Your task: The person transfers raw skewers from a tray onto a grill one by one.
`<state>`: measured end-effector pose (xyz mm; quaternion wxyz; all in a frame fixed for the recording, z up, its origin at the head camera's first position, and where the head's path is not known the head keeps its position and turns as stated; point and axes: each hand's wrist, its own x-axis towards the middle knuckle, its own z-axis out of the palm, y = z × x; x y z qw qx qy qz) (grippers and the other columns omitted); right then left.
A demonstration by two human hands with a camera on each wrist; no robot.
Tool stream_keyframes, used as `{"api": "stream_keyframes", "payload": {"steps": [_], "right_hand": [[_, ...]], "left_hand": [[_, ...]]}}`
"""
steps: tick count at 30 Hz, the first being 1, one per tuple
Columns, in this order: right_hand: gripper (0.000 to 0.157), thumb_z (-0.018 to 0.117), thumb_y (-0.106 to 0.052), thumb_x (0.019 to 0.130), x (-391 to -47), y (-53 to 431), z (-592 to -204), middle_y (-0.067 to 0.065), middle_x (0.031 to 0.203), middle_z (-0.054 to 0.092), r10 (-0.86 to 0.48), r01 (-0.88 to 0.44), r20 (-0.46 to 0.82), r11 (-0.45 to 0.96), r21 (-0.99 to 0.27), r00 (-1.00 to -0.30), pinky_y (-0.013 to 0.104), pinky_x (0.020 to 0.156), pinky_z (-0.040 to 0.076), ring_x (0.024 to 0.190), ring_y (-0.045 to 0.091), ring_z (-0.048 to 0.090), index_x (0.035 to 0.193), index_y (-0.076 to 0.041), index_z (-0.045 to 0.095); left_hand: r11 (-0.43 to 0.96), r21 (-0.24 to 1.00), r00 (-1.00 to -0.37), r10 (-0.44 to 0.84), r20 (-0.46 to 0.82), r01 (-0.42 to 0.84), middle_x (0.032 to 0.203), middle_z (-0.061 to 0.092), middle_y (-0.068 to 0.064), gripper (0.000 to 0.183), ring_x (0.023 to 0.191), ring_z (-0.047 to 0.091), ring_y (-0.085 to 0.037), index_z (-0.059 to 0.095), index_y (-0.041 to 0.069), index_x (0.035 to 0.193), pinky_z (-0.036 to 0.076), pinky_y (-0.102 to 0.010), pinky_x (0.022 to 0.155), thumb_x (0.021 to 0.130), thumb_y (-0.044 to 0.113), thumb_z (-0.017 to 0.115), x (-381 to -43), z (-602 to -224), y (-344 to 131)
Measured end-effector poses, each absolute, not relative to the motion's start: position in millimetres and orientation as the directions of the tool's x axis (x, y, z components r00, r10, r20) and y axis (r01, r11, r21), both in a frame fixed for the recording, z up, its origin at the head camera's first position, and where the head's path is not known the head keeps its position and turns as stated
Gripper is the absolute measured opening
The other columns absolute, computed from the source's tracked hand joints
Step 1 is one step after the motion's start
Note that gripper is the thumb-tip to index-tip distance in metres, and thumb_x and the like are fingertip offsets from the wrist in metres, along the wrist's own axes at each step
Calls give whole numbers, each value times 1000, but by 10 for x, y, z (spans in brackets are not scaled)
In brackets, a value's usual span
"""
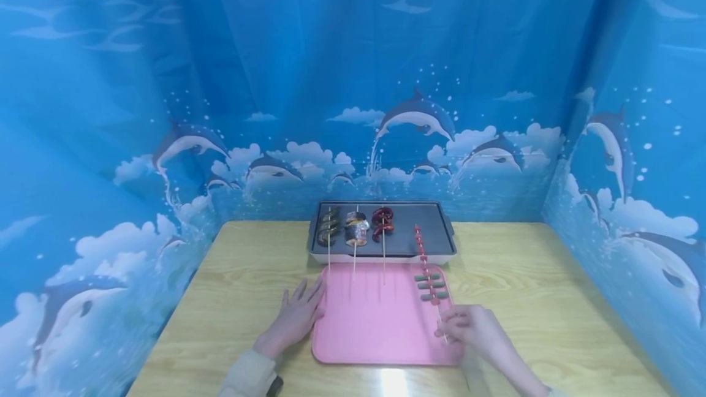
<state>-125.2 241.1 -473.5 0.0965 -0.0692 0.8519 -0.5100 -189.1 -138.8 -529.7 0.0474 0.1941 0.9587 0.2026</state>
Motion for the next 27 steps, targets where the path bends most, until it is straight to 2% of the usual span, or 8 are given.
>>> {"api": "stream_keyframes", "payload": {"steps": [5,13,21,27], "right_hand": [[29,70,-5,92,-1509,2337,-4639,20,90,76,-155,39,-117,429,-902,-981,37,67,64,73,26,75,111,16,65],[30,69,-5,93,-1937,2193,-4587,22,93,76,-113,91,-142,370,-925,-983,43,73,64,76,32,76,114,16,64],[31,69,-7,95,-2248,2101,-4642,20,92,76,-54,181,-214,353,-918,-975,48,77,63,73,26,76,118,14,65],[32,71,-10,94,-2398,2055,-4715,16,92,77,-40,216,-246,358,-908,-968,46,74,63,68,20,75,118,10,67]], "left_hand": [[836,406,-916,400,10,369,162,31,-18,54,149,21,-51,39,0,153,9,-79,113,105,23,51,-1899,-5325,-1405],[840,409,-919,394,-6,358,163,31,-16,54,149,20,-50,39,1,153,9,-79,113,106,25,50,-1907,-5327,-1405],[843,409,-920,391,-19,349,164,29,-14,54,151,19,-48,38,3,154,8,-77,115,106,26,49,-1905,-5307,-1391],[843,406,-921,390,-11,352,164,30,-15,54,150,20,-48,39,2,154,9,-78,114,106,25,50,-1897,-5321,-1392]]}}
